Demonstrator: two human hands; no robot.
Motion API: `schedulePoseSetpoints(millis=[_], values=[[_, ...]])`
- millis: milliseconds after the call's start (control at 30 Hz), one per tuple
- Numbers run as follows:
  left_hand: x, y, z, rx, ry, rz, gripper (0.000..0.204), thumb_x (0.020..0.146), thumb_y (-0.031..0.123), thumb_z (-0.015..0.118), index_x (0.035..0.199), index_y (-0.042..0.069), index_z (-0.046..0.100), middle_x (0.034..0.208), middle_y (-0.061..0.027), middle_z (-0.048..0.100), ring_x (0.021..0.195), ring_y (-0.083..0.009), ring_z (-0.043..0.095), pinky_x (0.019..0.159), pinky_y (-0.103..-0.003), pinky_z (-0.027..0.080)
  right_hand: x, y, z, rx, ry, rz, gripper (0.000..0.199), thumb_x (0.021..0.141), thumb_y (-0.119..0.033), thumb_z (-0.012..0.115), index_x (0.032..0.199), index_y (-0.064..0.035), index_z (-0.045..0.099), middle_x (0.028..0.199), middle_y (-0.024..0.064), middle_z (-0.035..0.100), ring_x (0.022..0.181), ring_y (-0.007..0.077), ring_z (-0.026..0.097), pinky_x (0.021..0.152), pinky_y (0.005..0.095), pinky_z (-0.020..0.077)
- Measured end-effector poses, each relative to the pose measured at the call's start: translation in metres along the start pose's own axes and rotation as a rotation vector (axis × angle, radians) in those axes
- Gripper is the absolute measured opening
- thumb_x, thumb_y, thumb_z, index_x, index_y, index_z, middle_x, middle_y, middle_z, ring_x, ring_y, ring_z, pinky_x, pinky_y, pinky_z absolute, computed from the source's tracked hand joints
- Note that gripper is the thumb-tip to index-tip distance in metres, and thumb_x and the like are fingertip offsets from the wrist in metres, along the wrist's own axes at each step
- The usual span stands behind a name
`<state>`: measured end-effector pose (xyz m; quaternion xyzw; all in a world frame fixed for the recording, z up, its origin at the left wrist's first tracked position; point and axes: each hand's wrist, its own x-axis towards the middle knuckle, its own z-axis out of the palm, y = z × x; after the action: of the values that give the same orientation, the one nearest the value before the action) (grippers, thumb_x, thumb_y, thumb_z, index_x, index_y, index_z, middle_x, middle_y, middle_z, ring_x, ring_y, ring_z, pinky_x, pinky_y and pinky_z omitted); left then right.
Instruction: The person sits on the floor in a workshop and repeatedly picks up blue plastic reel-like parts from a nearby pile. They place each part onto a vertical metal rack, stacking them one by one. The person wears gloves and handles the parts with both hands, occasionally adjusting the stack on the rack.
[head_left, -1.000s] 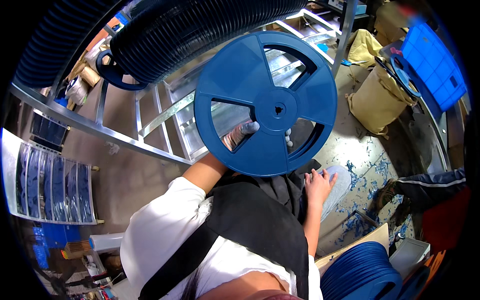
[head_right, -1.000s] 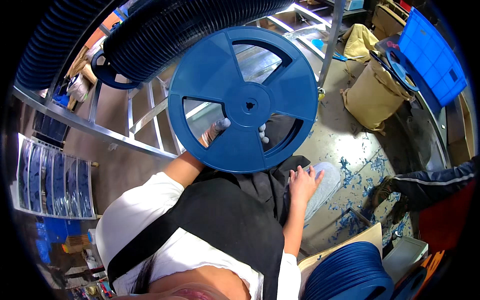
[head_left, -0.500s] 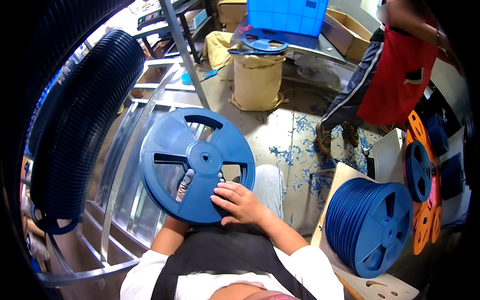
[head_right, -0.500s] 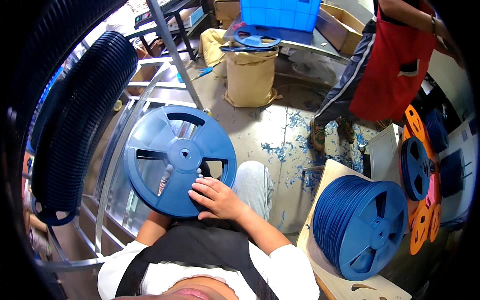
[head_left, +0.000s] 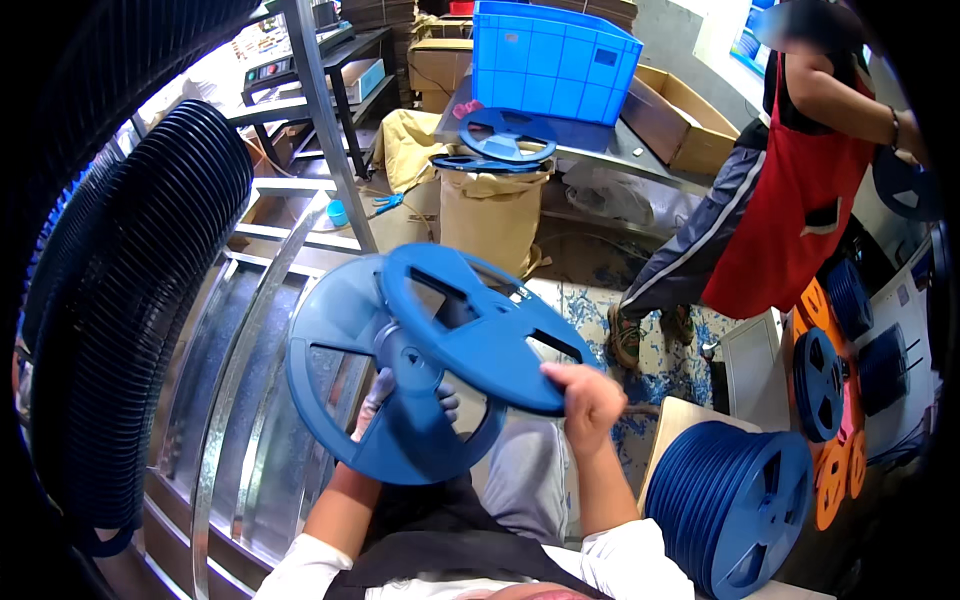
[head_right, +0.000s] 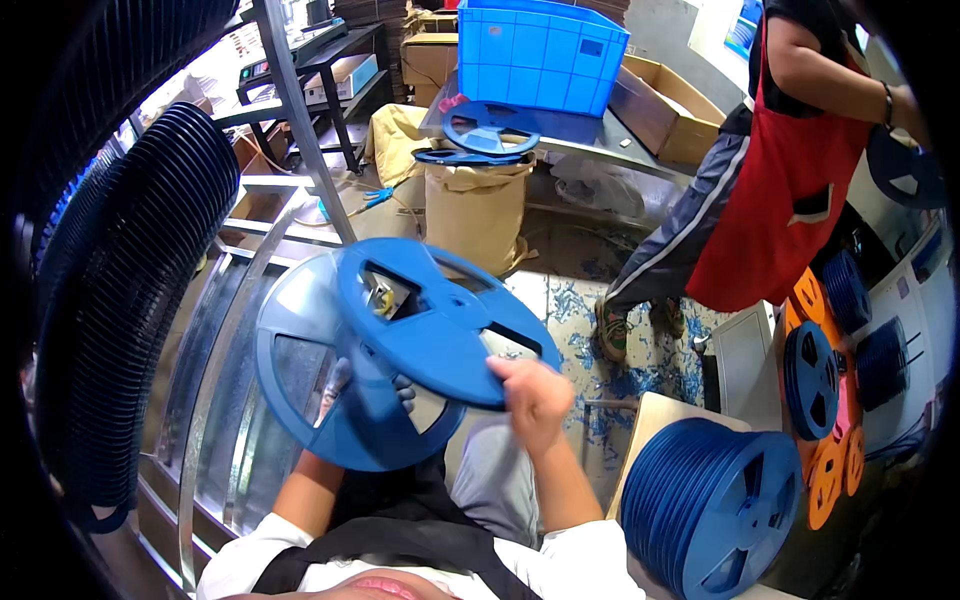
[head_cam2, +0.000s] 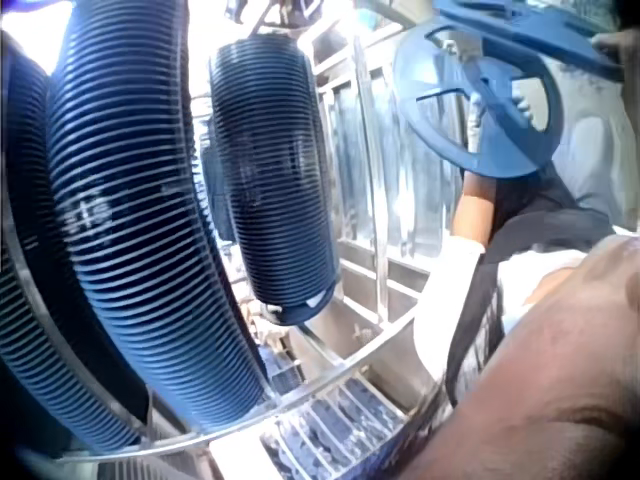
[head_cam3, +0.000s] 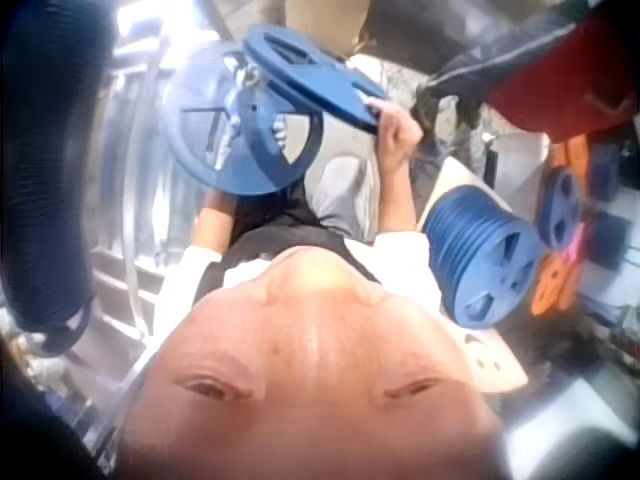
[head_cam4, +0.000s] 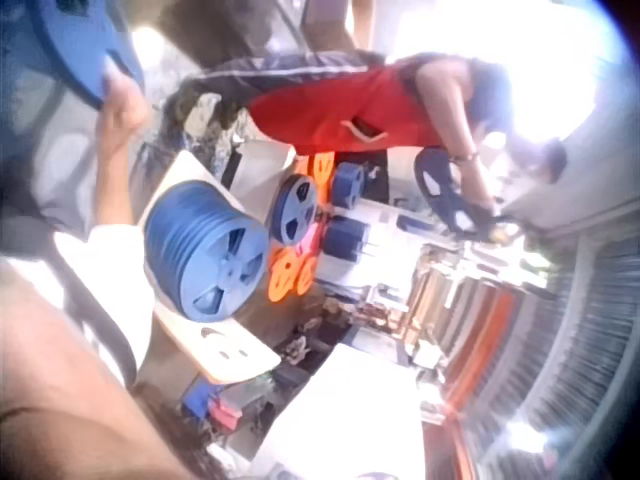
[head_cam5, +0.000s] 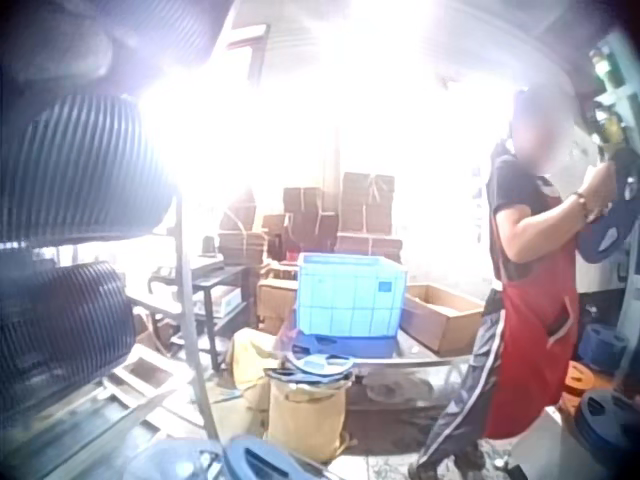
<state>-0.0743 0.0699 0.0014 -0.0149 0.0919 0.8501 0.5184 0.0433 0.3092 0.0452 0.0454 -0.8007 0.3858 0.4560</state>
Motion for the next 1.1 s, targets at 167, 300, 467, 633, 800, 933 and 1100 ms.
schedulePoseSetpoints(millis=[167,300,467,633,800,933,1100], values=[[-0.049,0.011,-0.027,-0.098,0.253,0.059,0.069,0.081,0.046,0.065,0.125,-0.002,0.043,0.109,-0.0181,0.052,0.098,-0.0299,0.050,0.094,-0.043,0.040,0.068,0.026,-0.002,-0.085,0.182,0.056,0.033,0.096,-0.017,0.044,0.081,0.0053,0.063,0.074,0.0113,0.064,0.062,0.0127,0.055,0.060,0.0227,0.0432],[-0.083,0.013,-0.026,0.060,0.339,0.160,0.075,0.079,0.048,0.066,0.125,-0.006,0.042,0.112,-0.0211,0.054,0.101,-0.0334,0.055,0.093,-0.044,0.046,0.196,0.084,0.022,-0.268,0.137,-0.226,0.022,0.092,-0.009,0.049,0.082,0.0031,0.063,0.079,0.0129,0.065,0.068,0.0187,0.061,0.064,0.0273,0.0469],[-0.098,0.014,-0.039,0.041,0.291,0.066,0.076,0.077,0.048,0.067,0.128,-0.003,0.042,0.115,-0.0227,0.055,0.103,-0.0373,0.056,0.093,-0.050,0.045,0.264,0.168,0.091,-0.991,-0.172,-0.216,0.056,0.090,-0.050,0.046,0.142,-0.0364,0.031,0.151,0.0055,0.023,0.137,0.0329,0.024,0.102,0.0630,0.0213],[-0.120,0.013,-0.022,0.183,0.267,0.279,0.083,0.075,0.054,0.068,0.130,-0.003,0.041,0.120,-0.0214,0.053,0.103,-0.0348,0.057,0.094,-0.048,0.047,0.011,0.143,0.164,-0.437,-0.609,0.009,0.059,0.079,-0.036,0.066,0.134,-0.0261,0.046,0.150,0.0097,0.025,0.138,0.0361,0.021,0.108,0.0572,0.0192],[-0.134,0.020,-0.012,0.341,0.159,0.284,0.094,0.070,0.062,0.069,0.133,-0.001,0.039,0.119,-0.0196,0.053,0.103,-0.0327,0.057,0.093,-0.046,0.048,-0.142,0.139,0.140,-0.361,-0.977,0.407,0.041,0.084,-0.038,0.060,0.120,-0.0199,0.060,0.146,0.0108,0.033,0.136,0.0338,0.025,0.104,0.0572,0.0253],[-0.157,0.009,0.025,0.337,0.175,0.481,0.095,0.069,0.063,0.068,0.133,0.000,0.038,0.115,-0.0188,0.055,0.098,-0.0289,0.060,0.088,-0.041,0.050,-0.138,0.134,0.142,-0.149,-1.036,0.398,0.039,0.083,-0.038,0.062,0.112,-0.0119,0.064,0.135,0.0142,0.047,0.128,0.0319,0.039,0.104,0.0431,0.0338],[-0.240,0.000,0.091,0.616,0.320,0.884,0.087,0.073,0.058,0.069,0.132,0.001,0.040,0.115,-0.0181,0.054,0.097,-0.0246,0.060,0.085,-0.037,0.052,-0.133,0.154,0.135,-0.174,-0.920,0.616,0.043,0.082,-0.034,0.063,0.115,-0.0065,0.062,0.122,0.0153,0.058,0.116,0.0317,0.052,0.098,0.0378,0.0395]])
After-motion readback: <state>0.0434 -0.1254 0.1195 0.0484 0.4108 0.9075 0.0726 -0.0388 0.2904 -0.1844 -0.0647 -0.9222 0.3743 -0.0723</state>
